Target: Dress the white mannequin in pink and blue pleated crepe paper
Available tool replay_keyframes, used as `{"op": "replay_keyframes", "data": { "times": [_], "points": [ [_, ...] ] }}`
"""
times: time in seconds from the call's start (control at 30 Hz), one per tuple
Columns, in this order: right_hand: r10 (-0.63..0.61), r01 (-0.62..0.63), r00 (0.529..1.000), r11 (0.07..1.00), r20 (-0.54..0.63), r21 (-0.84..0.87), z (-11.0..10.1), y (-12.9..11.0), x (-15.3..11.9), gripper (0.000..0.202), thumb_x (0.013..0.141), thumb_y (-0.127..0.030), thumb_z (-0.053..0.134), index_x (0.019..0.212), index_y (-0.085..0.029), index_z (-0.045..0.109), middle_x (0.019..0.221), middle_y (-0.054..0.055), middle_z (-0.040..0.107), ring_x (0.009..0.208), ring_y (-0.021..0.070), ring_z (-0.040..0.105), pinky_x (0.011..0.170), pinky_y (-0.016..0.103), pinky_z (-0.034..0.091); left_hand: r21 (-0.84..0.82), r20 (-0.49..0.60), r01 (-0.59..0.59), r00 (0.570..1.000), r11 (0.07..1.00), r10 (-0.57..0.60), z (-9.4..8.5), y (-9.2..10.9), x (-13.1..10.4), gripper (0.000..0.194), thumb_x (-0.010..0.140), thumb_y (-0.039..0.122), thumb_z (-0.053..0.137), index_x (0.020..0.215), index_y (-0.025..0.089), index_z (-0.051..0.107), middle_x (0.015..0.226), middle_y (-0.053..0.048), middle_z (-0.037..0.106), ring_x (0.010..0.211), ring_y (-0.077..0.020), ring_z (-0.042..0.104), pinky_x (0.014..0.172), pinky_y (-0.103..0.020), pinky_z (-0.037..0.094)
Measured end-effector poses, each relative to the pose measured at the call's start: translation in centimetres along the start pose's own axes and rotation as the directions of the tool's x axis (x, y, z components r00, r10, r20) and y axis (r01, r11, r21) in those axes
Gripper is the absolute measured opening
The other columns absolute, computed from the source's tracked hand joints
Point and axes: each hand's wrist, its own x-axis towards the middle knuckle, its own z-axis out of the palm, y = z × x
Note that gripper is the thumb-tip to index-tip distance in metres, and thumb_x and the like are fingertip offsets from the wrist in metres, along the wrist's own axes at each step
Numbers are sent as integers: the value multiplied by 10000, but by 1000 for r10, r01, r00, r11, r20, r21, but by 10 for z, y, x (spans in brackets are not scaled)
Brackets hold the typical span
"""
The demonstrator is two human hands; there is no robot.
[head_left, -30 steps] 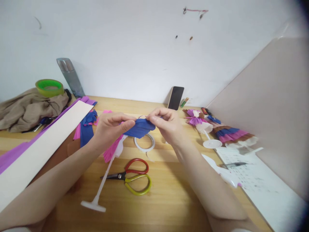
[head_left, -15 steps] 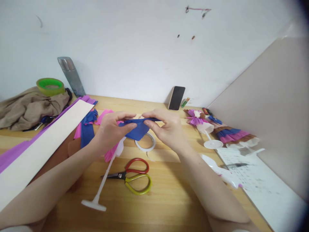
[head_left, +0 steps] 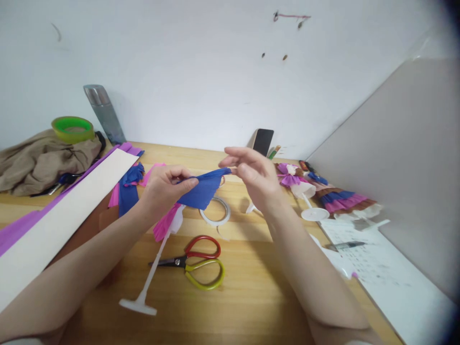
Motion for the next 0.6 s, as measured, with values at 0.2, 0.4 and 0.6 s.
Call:
{"op": "replay_keyframes", "data": {
  "times": [0.2,0.4,0.6],
  "points": [
    [167,-166,986,984,8,-65,15,7,-2,313,632,-420,818,717,-189,624,722,21,683,683,170,650,673,327,543,-81,39,54,998,995,-51,3,-3,-2,156,623,287,772,594,169,674,563,18,643,518,-111,554,516,-230,474],
    [80,-79,997,989,-3,126,6,4,0,389,679,-535,788,859,-199,705,883,54,741,842,193,692,816,353,549,-119,42,63,997,991,-59,3,-3,-2,135,625,261,772,590,169,681,572,21,644,530,-109,564,537,-234,479],
    [226,-236,965,970,131,65,16,6,-4,332,564,-397,879,748,-192,695,719,9,693,671,157,632,639,302,521,-39,30,-64,997,997,66,3,-6,-4,100,686,259,759,654,176,714,619,9,680,575,-133,594,577,-256,484]
  ]
}}
